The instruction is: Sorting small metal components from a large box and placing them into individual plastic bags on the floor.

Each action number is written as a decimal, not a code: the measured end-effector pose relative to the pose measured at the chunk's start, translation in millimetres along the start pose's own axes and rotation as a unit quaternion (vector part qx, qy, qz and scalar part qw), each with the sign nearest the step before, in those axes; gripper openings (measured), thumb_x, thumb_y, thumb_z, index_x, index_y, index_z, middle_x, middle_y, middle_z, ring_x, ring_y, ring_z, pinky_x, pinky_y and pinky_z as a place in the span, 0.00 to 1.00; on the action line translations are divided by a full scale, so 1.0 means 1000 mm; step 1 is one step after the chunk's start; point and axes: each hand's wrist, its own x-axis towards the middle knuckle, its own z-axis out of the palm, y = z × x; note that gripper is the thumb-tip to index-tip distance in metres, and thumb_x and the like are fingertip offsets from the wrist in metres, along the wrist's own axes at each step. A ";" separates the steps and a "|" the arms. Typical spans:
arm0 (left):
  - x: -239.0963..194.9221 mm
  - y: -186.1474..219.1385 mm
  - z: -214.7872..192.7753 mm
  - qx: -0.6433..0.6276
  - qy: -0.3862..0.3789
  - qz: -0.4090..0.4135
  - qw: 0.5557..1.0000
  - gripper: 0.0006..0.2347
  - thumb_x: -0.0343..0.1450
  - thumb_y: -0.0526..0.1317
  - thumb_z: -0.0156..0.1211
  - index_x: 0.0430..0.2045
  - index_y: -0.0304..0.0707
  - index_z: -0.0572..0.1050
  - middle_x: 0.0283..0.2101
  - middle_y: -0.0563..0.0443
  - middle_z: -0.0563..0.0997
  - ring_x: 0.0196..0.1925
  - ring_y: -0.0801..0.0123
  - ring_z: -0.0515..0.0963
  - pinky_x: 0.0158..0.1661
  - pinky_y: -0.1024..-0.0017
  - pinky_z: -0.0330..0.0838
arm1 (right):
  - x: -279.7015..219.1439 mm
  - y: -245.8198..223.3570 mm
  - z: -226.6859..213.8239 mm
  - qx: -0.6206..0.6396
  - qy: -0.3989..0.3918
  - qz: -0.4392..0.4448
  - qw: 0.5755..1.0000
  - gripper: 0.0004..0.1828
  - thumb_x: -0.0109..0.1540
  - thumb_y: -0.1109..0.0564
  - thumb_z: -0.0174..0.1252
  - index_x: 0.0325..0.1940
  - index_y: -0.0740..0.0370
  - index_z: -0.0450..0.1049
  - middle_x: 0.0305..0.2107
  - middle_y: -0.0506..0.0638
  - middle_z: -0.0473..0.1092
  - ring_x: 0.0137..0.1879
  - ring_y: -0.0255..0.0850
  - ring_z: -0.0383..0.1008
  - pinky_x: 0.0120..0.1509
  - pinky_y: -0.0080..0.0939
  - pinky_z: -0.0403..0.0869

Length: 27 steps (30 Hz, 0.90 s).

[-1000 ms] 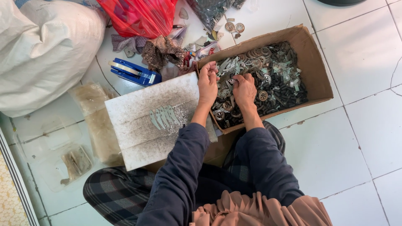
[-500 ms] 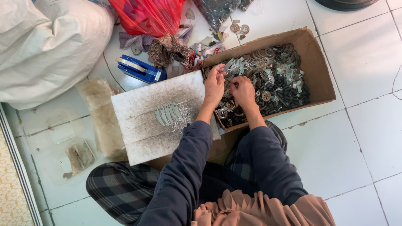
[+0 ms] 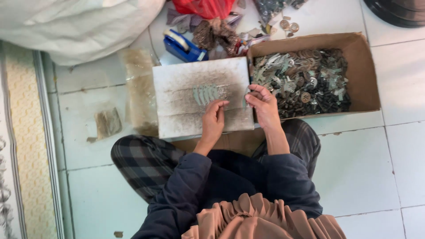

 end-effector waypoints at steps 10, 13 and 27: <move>-0.053 -0.047 -0.080 0.294 0.058 0.014 0.954 0.09 0.74 0.33 0.55 0.45 0.51 0.78 0.48 0.56 0.74 0.51 0.57 0.78 0.46 0.59 0.74 | -0.038 0.079 0.109 -0.313 -0.037 -0.011 0.949 0.25 0.60 0.59 0.67 0.61 0.51 0.75 0.33 0.47 0.81 0.35 0.34 0.78 0.42 0.32 0.75; -0.059 -0.058 -0.078 0.338 0.067 0.045 0.938 0.08 0.73 0.34 0.59 0.42 0.52 0.76 0.48 0.56 0.71 0.50 0.56 0.77 0.44 0.60 0.71 | -0.037 0.081 0.116 -0.346 -0.038 -0.027 0.937 0.26 0.60 0.61 0.66 0.63 0.53 0.73 0.32 0.50 0.80 0.35 0.37 0.79 0.40 0.38 0.75; -0.063 -0.081 -0.074 0.440 0.069 0.106 0.889 0.08 0.73 0.43 0.61 0.45 0.54 0.74 0.53 0.53 0.72 0.54 0.59 0.76 0.47 0.63 0.67 | -0.040 0.079 0.140 -0.502 -0.014 -0.039 0.864 0.31 0.60 0.58 0.65 0.67 0.47 0.69 0.31 0.49 0.79 0.44 0.55 0.81 0.49 0.60 0.77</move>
